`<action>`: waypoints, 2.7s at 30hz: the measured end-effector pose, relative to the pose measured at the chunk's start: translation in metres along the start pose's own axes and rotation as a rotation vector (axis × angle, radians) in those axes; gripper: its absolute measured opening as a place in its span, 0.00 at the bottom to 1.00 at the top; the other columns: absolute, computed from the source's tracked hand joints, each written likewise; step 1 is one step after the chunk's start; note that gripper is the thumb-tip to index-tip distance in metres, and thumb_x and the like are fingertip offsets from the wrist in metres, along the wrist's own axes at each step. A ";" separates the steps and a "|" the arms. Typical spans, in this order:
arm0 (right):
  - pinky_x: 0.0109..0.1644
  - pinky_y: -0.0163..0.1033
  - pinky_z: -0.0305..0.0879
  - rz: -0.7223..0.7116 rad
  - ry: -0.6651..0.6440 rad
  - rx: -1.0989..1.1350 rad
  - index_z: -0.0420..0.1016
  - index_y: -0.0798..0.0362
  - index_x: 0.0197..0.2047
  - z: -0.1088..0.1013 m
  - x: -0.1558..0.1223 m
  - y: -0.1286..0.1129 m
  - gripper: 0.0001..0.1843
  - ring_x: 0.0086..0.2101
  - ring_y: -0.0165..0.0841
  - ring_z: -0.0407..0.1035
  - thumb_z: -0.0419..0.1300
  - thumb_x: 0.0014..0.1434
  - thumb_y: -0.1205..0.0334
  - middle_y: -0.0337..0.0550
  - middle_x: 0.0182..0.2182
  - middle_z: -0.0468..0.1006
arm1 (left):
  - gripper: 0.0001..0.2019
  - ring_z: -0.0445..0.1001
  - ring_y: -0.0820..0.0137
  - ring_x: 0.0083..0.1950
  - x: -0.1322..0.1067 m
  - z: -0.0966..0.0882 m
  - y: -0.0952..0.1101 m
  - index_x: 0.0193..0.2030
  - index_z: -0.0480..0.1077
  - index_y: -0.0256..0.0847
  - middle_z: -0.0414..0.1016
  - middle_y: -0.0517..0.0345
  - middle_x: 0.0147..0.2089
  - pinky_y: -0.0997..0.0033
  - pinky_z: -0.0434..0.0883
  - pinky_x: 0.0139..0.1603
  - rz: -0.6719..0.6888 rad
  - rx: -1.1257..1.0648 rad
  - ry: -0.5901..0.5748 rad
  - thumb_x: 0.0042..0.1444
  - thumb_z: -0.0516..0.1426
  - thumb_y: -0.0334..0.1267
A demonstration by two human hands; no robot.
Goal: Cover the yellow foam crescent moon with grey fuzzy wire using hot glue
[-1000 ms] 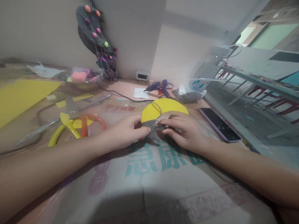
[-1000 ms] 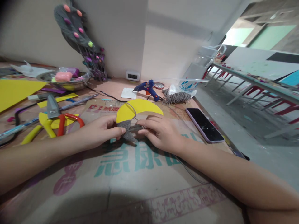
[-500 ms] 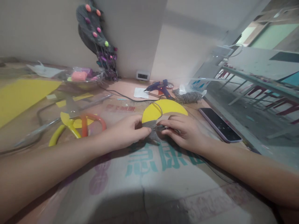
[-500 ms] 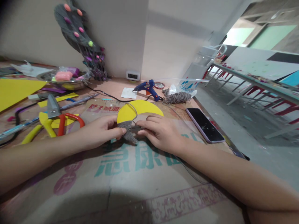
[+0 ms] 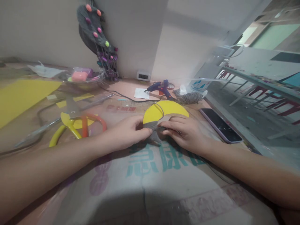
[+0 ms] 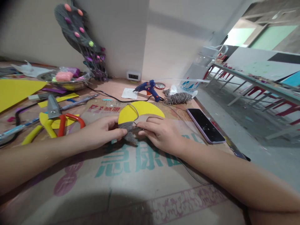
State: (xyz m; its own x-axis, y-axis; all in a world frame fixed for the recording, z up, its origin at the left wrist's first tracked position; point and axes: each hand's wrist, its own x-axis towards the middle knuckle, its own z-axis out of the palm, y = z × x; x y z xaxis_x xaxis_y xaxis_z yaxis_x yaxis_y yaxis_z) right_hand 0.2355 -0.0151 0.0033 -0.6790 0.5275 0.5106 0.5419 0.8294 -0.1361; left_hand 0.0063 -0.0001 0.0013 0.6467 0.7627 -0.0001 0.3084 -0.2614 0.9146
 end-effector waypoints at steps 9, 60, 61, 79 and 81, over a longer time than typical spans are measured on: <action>0.42 0.40 0.69 0.091 0.036 0.103 0.72 0.54 0.48 -0.004 0.001 -0.004 0.11 0.39 0.35 0.73 0.55 0.65 0.62 0.48 0.40 0.79 | 0.07 0.67 0.73 0.31 0.000 -0.001 0.002 0.39 0.71 0.39 0.71 0.62 0.32 0.75 0.65 0.30 0.004 -0.031 0.020 0.55 0.53 0.35; 0.33 0.36 0.63 0.133 0.013 0.090 0.72 0.56 0.44 -0.005 0.001 -0.005 0.09 0.30 0.31 0.67 0.56 0.64 0.60 0.45 0.33 0.77 | 0.05 0.66 0.73 0.28 0.000 0.000 0.001 0.32 0.66 0.40 0.67 0.65 0.27 0.74 0.64 0.29 -0.002 -0.040 0.021 0.56 0.53 0.37; 0.31 0.35 0.62 0.155 0.004 0.095 0.72 0.55 0.42 -0.005 0.001 -0.006 0.09 0.28 0.30 0.66 0.58 0.63 0.58 0.43 0.30 0.76 | 0.05 0.66 0.73 0.28 0.000 0.000 0.000 0.33 0.67 0.40 0.67 0.65 0.27 0.74 0.64 0.29 0.004 -0.044 0.020 0.57 0.53 0.37; 0.30 0.31 0.60 0.125 -0.173 0.232 0.72 0.54 0.32 0.000 0.000 -0.006 0.09 0.24 0.26 0.65 0.58 0.63 0.59 0.38 0.24 0.74 | 0.17 0.69 0.72 0.32 -0.001 0.000 -0.004 0.38 0.71 0.38 0.71 0.60 0.31 0.73 0.66 0.33 0.050 -0.009 0.010 0.63 0.50 0.49; 0.30 0.31 0.59 0.104 -0.174 0.231 0.72 0.54 0.33 0.000 0.000 -0.006 0.09 0.24 0.26 0.65 0.58 0.63 0.59 0.39 0.24 0.74 | 0.17 0.70 0.72 0.33 -0.001 0.001 -0.005 0.39 0.71 0.38 0.72 0.60 0.32 0.73 0.66 0.34 0.041 -0.026 0.013 0.63 0.50 0.50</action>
State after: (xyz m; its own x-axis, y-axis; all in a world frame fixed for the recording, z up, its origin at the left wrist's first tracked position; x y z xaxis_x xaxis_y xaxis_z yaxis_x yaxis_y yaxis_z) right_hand 0.2323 -0.0194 0.0045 -0.7114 0.6188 0.3332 0.4995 0.7787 -0.3797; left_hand 0.0047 -0.0002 -0.0035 0.6492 0.7594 0.0431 0.2635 -0.2777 0.9238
